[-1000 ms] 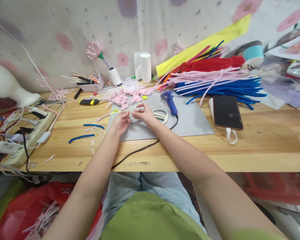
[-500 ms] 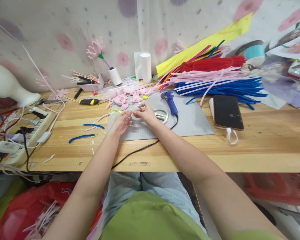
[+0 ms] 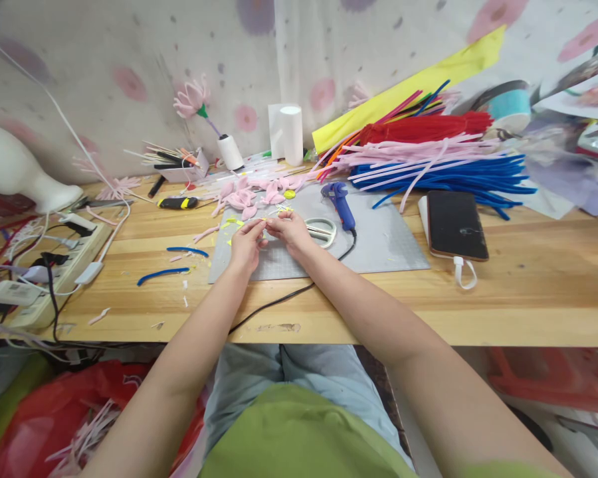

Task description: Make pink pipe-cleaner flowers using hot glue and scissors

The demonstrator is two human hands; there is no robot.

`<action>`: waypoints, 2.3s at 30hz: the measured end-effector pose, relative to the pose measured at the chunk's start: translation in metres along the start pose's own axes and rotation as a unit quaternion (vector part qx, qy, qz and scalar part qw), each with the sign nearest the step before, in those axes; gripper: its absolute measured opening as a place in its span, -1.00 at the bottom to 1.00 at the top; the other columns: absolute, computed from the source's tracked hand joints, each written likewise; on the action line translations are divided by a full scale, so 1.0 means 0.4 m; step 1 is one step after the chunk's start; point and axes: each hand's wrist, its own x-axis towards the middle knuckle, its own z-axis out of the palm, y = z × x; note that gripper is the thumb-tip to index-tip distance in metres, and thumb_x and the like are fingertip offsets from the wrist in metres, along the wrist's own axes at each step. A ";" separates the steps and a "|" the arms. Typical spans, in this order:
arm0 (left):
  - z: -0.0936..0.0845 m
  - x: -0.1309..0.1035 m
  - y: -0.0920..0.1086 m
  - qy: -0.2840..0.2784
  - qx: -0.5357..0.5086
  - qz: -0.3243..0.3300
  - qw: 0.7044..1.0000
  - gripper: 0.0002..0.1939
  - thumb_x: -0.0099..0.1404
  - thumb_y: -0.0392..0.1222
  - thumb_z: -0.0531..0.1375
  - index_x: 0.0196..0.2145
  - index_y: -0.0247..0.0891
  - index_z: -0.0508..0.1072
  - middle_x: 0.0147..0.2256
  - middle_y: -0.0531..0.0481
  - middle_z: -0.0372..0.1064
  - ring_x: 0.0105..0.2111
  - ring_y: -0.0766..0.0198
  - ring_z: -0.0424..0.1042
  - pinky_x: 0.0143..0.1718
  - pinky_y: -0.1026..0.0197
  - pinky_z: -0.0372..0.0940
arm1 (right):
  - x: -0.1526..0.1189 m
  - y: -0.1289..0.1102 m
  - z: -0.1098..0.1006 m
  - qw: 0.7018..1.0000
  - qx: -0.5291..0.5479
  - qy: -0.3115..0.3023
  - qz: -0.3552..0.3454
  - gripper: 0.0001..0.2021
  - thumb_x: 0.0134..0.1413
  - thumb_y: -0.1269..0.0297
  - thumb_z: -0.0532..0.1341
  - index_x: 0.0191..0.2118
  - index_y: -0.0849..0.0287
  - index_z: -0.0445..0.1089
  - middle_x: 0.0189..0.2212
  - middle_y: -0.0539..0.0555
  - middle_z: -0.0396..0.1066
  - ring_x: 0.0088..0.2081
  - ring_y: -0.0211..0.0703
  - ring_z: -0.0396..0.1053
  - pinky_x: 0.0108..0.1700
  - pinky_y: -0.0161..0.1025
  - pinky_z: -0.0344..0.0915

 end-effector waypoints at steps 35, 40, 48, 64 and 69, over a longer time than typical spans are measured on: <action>-0.036 0.034 0.021 0.005 0.092 0.004 0.996 -0.90 -0.11 -0.33 0.29 -0.59 -0.36 0.42 -0.68 0.17 0.10 -0.65 0.52 0.08 -0.61 0.37 0.26 | 0.052 -0.190 -0.249 0.827 -0.495 0.208 -0.166 -0.72 -0.15 0.08 0.25 -0.36 0.20 0.37 -0.43 0.13 0.42 -0.29 -0.03 0.39 -0.23 -0.11 0.29; -0.035 0.040 0.015 0.003 0.104 0.009 0.994 -0.93 -0.09 -0.36 0.27 -0.60 -0.36 0.42 -0.67 0.15 0.14 -0.65 0.51 0.10 -0.61 0.36 0.27 | -0.041 -0.203 -0.200 0.919 -0.367 -0.037 -0.139 -0.64 -0.26 0.01 0.32 -0.38 0.18 0.39 -0.54 0.03 0.38 -0.51 -0.26 0.29 -0.46 -0.29 0.21; -0.041 0.044 0.013 0.009 0.111 0.008 0.994 -0.95 -0.06 -0.35 0.26 -0.56 -0.37 0.43 -0.69 0.16 0.12 -0.67 0.50 0.11 -0.61 0.34 0.29 | -0.055 -0.129 -0.143 0.884 -0.444 -0.090 -0.112 -0.60 -0.27 -0.07 0.30 -0.48 0.22 0.39 -0.66 -0.06 0.26 -0.64 -0.39 0.08 -0.56 -0.33 0.05; -0.039 0.041 0.021 0.002 0.112 0.000 0.994 -0.94 -0.05 -0.35 0.26 -0.56 -0.39 0.42 -0.70 0.17 0.09 -0.68 0.50 0.11 -0.63 0.34 0.26 | -0.039 -0.111 -0.148 0.831 -0.517 -0.118 -0.166 -0.51 -0.23 -0.11 0.25 -0.32 0.27 0.46 -0.50 0.06 0.39 -0.48 -0.26 0.24 -0.37 -0.26 0.21; -0.041 0.044 0.017 -0.006 0.117 0.006 0.993 -0.92 -0.04 -0.32 0.26 -0.57 -0.38 0.41 -0.70 0.16 0.10 -0.67 0.50 0.10 -0.62 0.33 0.28 | -0.038 -0.110 -0.144 0.828 -0.523 -0.115 -0.168 -0.49 -0.23 -0.10 0.24 -0.26 0.27 0.47 -0.45 0.07 0.42 -0.46 -0.24 0.27 -0.34 -0.25 0.23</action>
